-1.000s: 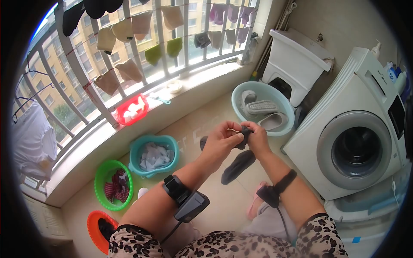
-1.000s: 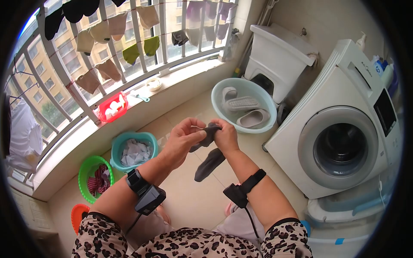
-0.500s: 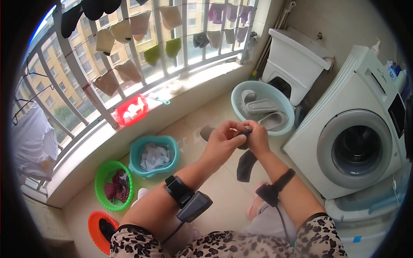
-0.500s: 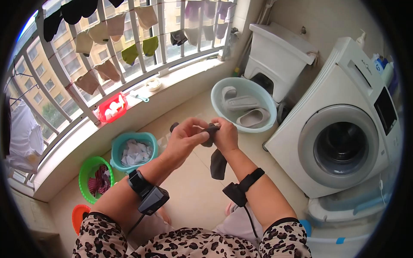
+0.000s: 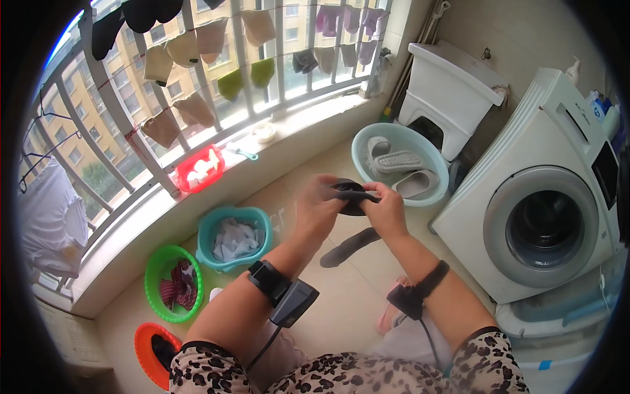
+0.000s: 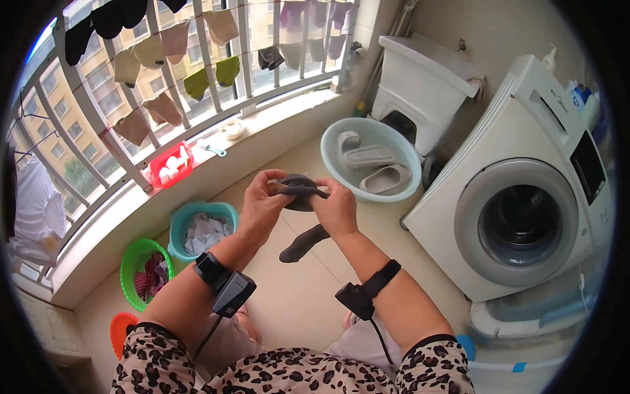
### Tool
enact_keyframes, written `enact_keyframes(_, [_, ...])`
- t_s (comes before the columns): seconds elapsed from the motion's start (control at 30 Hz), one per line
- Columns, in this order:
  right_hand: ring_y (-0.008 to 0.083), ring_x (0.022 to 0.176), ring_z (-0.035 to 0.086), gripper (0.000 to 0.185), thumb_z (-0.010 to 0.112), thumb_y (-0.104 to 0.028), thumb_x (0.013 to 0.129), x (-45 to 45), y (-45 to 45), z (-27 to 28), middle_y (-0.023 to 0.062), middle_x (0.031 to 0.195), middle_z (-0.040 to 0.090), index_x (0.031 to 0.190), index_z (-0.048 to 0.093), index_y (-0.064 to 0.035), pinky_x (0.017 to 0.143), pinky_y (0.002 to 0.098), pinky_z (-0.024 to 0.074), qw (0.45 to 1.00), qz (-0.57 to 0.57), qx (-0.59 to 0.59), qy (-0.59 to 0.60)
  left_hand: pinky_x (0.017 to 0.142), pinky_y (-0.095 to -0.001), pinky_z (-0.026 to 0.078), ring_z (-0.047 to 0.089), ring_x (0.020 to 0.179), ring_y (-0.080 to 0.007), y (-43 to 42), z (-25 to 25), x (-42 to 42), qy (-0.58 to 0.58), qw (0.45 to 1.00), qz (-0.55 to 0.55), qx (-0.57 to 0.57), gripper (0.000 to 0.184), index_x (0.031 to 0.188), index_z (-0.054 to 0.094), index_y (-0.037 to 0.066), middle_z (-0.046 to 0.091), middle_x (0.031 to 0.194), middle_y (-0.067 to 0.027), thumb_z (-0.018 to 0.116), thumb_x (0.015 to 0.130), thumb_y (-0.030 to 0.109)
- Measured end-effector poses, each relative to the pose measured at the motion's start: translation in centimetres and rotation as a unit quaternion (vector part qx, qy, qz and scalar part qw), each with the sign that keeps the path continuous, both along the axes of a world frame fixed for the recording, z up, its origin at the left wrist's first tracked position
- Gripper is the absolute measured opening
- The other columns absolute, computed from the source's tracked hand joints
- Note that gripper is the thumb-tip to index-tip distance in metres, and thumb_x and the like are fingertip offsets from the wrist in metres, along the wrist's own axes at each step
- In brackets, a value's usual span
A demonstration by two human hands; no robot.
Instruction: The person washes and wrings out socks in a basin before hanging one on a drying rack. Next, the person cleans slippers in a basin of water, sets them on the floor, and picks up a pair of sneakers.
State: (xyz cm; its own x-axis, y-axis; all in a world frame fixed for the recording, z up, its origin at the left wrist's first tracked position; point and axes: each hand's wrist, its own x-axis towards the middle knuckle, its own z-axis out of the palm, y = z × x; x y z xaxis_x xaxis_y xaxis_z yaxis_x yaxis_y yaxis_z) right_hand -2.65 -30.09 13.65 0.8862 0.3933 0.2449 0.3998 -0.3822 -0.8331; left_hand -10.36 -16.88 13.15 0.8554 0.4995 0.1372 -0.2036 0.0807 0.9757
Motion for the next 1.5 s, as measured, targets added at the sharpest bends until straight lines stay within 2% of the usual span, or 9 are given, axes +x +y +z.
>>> enact_keyframes(0.1, [0.0225,0.067,0.063,0.029,0.059,-0.013,0.074,1.6,-0.7,-1.3,0.0152,0.073,0.064,0.100,0.062,0.0002,0.064,0.0311,0.0494,0.998,-0.011,0.002,-0.065,0.069,-0.0229,0.045,0.057,0.077,-0.0095,-2.4,3.7,-2.1,-0.016,0.967,-0.202,-0.155,0.036,0.110,0.048,0.001,0.061,0.084,-0.0054,0.064,0.078,0.002])
enact_keyframes(0.27, [0.0132,0.072,0.057,0.027,0.052,0.002,0.077,-1.9,-0.2,2.6,0.0071,0.083,0.062,0.101,0.062,0.0003,0.064,0.0244,0.0480,0.941,0.044,0.224,0.249,0.055,-0.0213,0.039,0.052,0.064,-0.0077,0.0,1.5,-1.0,0.116,0.987,-0.033,0.110,0.034,0.103,0.052,0.001,0.054,0.071,-0.0007,0.064,0.071,0.001])
enact_keyframes(0.3, [0.0027,0.051,0.046,0.029,0.046,0.001,0.080,-3.2,0.2,3.2,0.0019,0.076,0.058,0.105,0.059,-0.0037,0.040,0.0177,0.0334,0.947,0.068,0.196,0.245,0.053,-0.0218,0.039,0.052,0.063,-0.0080,0.8,1.0,-0.6,0.103,0.987,0.020,0.123,0.032,0.101,0.053,0.000,0.054,0.070,-0.0009,0.063,0.070,0.000])
enact_keyframes(0.47, [0.0067,0.066,0.054,0.025,0.055,-0.007,0.081,-5.1,0.1,4.9,0.0020,0.079,0.060,0.104,0.059,0.0007,0.057,0.0190,0.0439,0.937,0.165,0.172,0.254,0.053,-0.0232,0.042,0.054,0.064,-0.0100,1.6,-3.0,0.8,0.114,0.987,0.022,0.111,0.025,0.097,0.054,-0.001,0.057,0.074,-0.0035,0.060,0.073,-0.001])
enact_keyframes(0.6, [0.0295,0.069,0.063,0.036,0.067,-0.020,0.071,-3.6,0.0,3.2,0.0182,0.076,0.064,0.100,0.061,-0.0002,0.066,0.0357,0.0495,0.994,0.086,-0.018,-0.067,0.061,-0.0239,0.047,0.057,0.072,-0.0119,1.3,-0.4,0.3,0.146,0.984,-0.010,-0.098,0.021,0.096,0.054,0.000,0.058,0.082,-0.0059,0.057,0.076,-0.004])
enact_keyframes(0.83, [0.0292,0.070,0.064,0.030,0.062,-0.009,0.071,1.9,-0.9,-1.9,0.0177,0.081,0.065,0.100,0.062,0.0012,0.066,0.0345,0.0493,0.990,-0.015,-0.016,-0.142,0.076,-0.0229,0.044,0.055,0.085,-0.0091,-2.1,3.6,-1.4,-0.044,0.981,-0.178,-0.068,0.024,0.095,0.054,0.002,0.059,0.090,-0.0039,0.063,0.073,-0.004])
enact_keyframes(0.97, [0.0094,0.054,0.050,0.023,0.057,-0.003,0.075,0.7,-1.2,1.1,0.0019,0.069,0.060,0.097,0.063,0.0003,0.050,0.0238,0.0399,0.941,-0.009,0.217,0.258,0.070,-0.0219,0.045,0.056,0.079,-0.0082,-0.9,3.3,-1.6,0.064,0.985,-0.157,0.014,0.025,0.094,0.054,0.002,0.059,0.083,-0.0040,0.066,0.072,-0.001])
enact_keyframes(1.23, [0.0055,0.051,0.043,0.020,0.063,-0.014,0.077,-3.0,-0.9,3.5,-0.0022,0.070,0.055,0.091,0.062,0.0006,0.045,0.0215,0.0319,0.880,0.127,0.219,0.401,0.059,-0.0215,0.042,0.056,0.068,-0.0086,1.5,-1.6,0.3,0.078,0.995,-0.011,0.065,0.013,0.087,0.058,0.001,0.061,0.077,-0.0035,0.061,0.075,0.002])
enact_keyframes(1.5, [0.0140,0.058,0.056,0.024,0.067,-0.021,0.074,-1.0,-0.3,0.7,0.0076,0.059,0.058,0.071,0.061,0.0019,0.055,0.0290,0.0443,0.996,0.030,0.056,0.056,0.066,-0.0237,0.045,0.057,0.074,-0.0089,0.4,0.3,-0.1,-0.016,0.996,-0.026,-0.088,0.011,0.090,0.058,0.001,0.062,0.081,-0.0031,0.058,0.079,0.002])
